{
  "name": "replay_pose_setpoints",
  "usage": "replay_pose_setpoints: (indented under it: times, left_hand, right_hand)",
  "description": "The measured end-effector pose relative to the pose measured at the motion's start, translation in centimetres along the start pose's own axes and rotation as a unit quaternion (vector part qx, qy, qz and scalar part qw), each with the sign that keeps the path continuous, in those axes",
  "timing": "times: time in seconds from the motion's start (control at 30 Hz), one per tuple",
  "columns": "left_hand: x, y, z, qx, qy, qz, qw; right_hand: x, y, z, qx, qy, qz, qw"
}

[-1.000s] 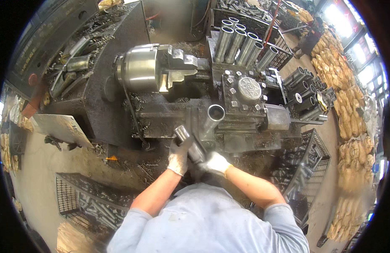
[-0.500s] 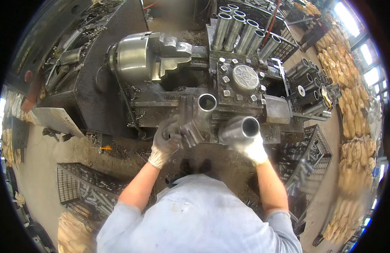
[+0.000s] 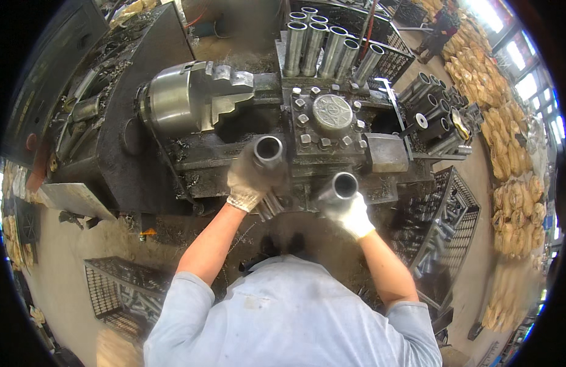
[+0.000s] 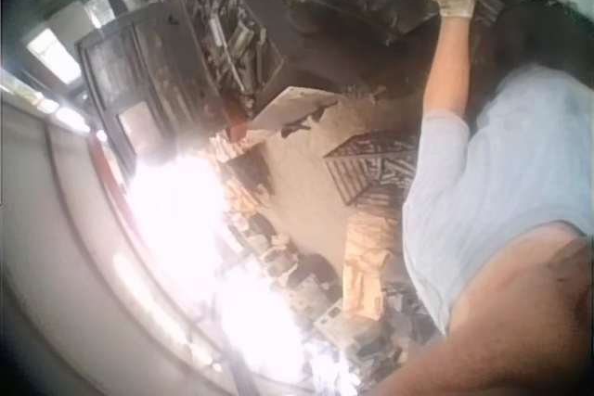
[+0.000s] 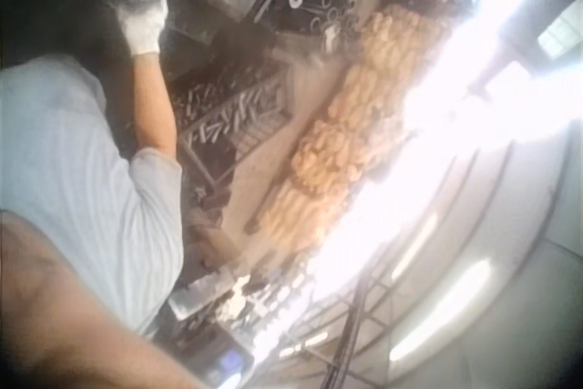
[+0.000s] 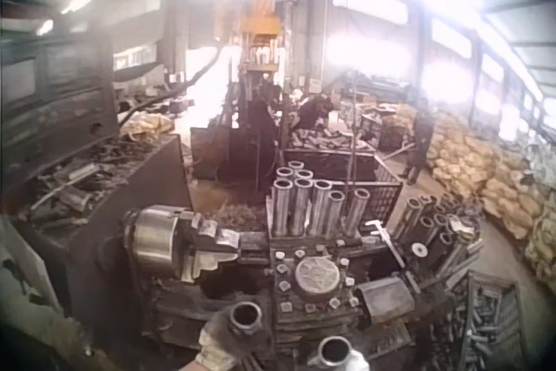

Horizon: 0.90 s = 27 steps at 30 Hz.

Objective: The person repeatedly picks up cylindrical metal parts from a wire basket, places them into a machine fixture, and then removes them to return to the basket. This cycle continues throughout the clip without visible machining or finishing.

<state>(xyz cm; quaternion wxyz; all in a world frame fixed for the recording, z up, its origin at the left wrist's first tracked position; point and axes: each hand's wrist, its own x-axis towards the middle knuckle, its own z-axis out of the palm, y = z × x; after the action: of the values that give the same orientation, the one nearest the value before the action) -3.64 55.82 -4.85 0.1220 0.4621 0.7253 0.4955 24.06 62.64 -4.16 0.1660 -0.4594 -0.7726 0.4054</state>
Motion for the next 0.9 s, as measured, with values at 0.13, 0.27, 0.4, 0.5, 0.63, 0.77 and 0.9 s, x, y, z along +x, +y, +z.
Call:
replay_pose_setpoints:
  times: [0.13,0.27,0.4,0.5,0.63,0.77,0.9]
  left_hand:
    - [-1.0,-1.4,-4.4,-0.169,0.135,-0.04,0.976]
    - [-3.8,-1.5,-9.0,-0.603,0.091,-0.243,0.755]
    - [-6.2,-3.1,-11.2,-0.769,-0.012,-0.248,0.589]
    - [-7.0,-5.0,-11.5,-0.665,0.039,-0.328,0.67]
    - [-6.9,-4.7,-9.8,-0.638,0.036,-0.345,0.687]
    - [-6.4,-1.4,-6.8,-0.592,0.006,-0.282,0.755]
    - [-4.0,-0.7,-5.7,-0.704,-0.097,-0.239,0.662]
  right_hand:
    - [-3.4,-1.7,-0.7,-0.365,-0.126,0.052,0.921]
    - [-4.2,-5.3,6.4,-0.046,-0.142,-0.195,0.969]
    - [0.6,-6.9,14.9,-0.238,-0.06,-0.095,0.965]
    - [2.9,-7.2,13.5,-0.198,-0.097,-0.138,0.966]
    - [3.8,-9.8,8.8,0.175,-0.163,-0.021,0.971]
    - [3.7,-13.8,9.1,0.09,-0.32,0.18,0.926]
    - [2.0,-16.6,7.5,0.243,-0.171,0.066,0.953]
